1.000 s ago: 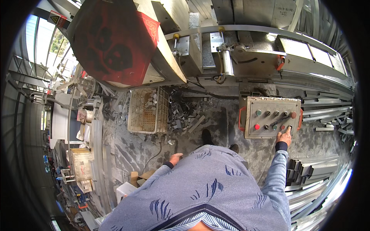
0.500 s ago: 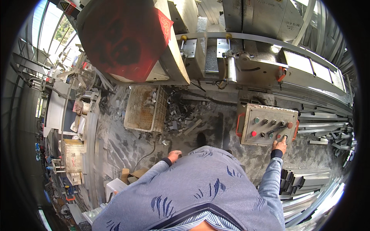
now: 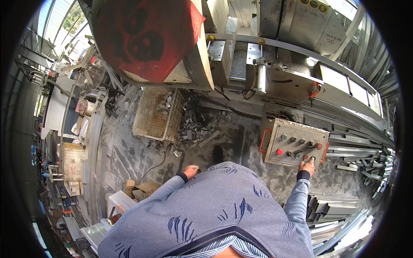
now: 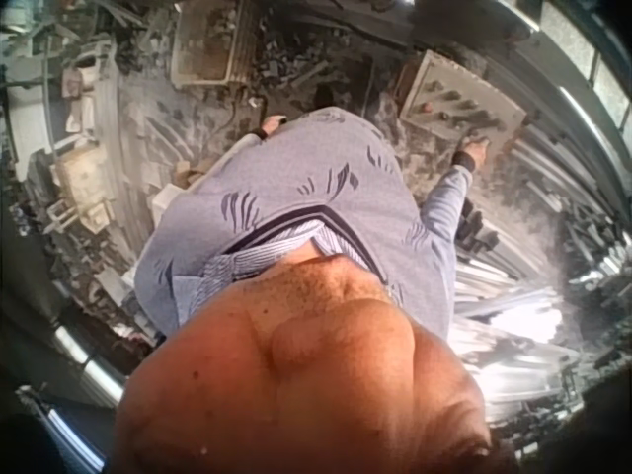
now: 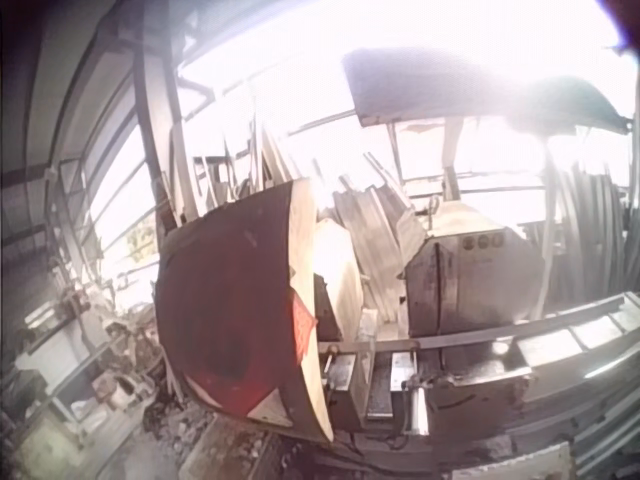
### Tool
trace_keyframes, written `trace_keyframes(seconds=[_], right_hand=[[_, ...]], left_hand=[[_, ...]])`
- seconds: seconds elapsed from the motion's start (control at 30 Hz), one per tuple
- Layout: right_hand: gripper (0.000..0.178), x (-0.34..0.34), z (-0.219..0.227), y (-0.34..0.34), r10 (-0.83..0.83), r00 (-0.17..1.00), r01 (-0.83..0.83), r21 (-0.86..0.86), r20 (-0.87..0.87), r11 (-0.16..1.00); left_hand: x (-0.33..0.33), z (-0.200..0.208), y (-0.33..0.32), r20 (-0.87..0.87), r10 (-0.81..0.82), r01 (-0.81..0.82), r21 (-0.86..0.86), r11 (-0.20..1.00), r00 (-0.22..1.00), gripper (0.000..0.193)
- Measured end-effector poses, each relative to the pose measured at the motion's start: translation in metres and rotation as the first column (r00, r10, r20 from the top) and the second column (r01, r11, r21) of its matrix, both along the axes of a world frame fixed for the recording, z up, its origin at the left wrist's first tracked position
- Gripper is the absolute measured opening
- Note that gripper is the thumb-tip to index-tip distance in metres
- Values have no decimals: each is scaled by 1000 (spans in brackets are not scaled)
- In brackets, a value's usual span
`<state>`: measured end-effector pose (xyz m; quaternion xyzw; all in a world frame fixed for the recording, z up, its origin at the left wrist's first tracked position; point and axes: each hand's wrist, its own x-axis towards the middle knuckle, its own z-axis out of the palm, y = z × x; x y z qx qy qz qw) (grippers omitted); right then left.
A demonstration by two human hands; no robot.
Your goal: The person repeatedly places metal profiles into a chop saw, operates the control panel to cut them, and removes the cut pieces. The cycle of loading, cutting, and unloading is performed multiple times in a workshop setting.
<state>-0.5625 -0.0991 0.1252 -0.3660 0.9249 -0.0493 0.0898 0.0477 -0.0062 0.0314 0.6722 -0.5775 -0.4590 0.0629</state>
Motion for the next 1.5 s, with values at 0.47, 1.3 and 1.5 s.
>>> trace_keyframes(seconds=[0.47,1.3,1.5], right_hand=[[73,-4,-12,5,7,1000,-7,-37,-9,999],[21,73,0,-21,-163,-6,517,143,987,844],[21,72,3,-23,-155,-54,491,161,986,856]], left_hand=[[5,-26,9,-62,137,-136,23,990,989,30],[-41,2,38,140,193,-208,97,973,971,28],[-54,-6,43,112,191,-205,127,971,975,32]])
